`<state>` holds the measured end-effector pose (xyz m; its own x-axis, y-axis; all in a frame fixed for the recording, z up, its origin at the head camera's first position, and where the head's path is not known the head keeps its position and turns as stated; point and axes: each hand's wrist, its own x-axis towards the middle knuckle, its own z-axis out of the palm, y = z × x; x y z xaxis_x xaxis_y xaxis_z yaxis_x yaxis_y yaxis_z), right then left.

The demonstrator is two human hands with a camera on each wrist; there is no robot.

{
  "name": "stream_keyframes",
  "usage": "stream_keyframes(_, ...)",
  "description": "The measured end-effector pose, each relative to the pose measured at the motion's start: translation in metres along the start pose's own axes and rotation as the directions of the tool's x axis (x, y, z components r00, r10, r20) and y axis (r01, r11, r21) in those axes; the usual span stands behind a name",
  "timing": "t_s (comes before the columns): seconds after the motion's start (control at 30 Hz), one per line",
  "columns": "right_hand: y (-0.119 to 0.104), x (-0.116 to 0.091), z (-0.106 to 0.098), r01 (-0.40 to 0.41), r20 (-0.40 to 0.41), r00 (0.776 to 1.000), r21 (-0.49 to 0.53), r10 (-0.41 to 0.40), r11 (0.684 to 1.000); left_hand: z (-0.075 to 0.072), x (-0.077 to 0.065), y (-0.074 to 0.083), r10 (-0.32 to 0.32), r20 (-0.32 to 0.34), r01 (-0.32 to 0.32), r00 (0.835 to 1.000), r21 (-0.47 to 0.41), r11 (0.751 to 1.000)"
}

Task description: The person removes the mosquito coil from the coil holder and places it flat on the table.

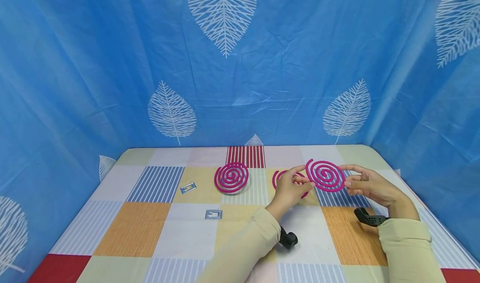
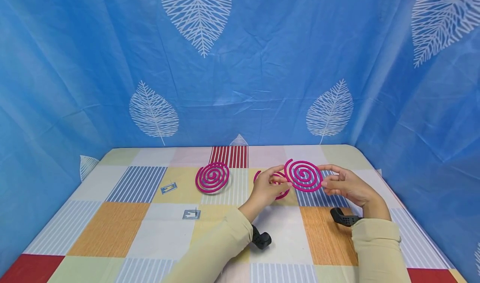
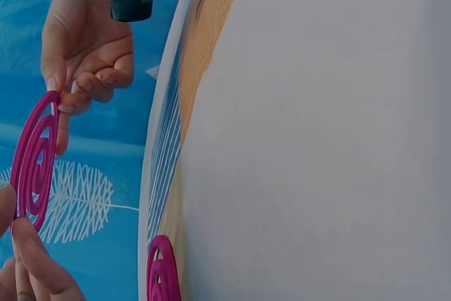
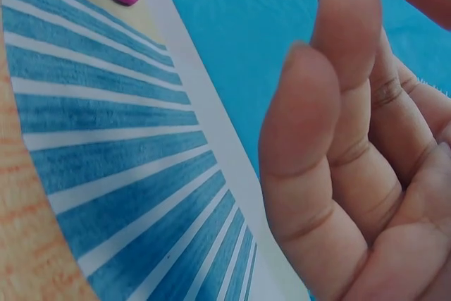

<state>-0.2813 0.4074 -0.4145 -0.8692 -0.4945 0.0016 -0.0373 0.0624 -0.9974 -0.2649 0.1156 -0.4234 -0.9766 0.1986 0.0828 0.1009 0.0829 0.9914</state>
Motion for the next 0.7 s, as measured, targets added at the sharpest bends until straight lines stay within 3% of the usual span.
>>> stream_keyframes(0.33,0.005,-0.007,-0.006,-0.032,-0.032,0.999,0.065,0.034,0.997,0.012,0.003,0.002,-0.030,-0.030,0.030,0.999,-0.004,1.000)
stream_keyframes(0.7,0.010,-0.015,-0.013,-0.102,-0.117,0.988,-0.004,0.101,0.995,0.019,0.006,0.001,-0.056,-0.004,0.056,0.998,0.033,0.998)
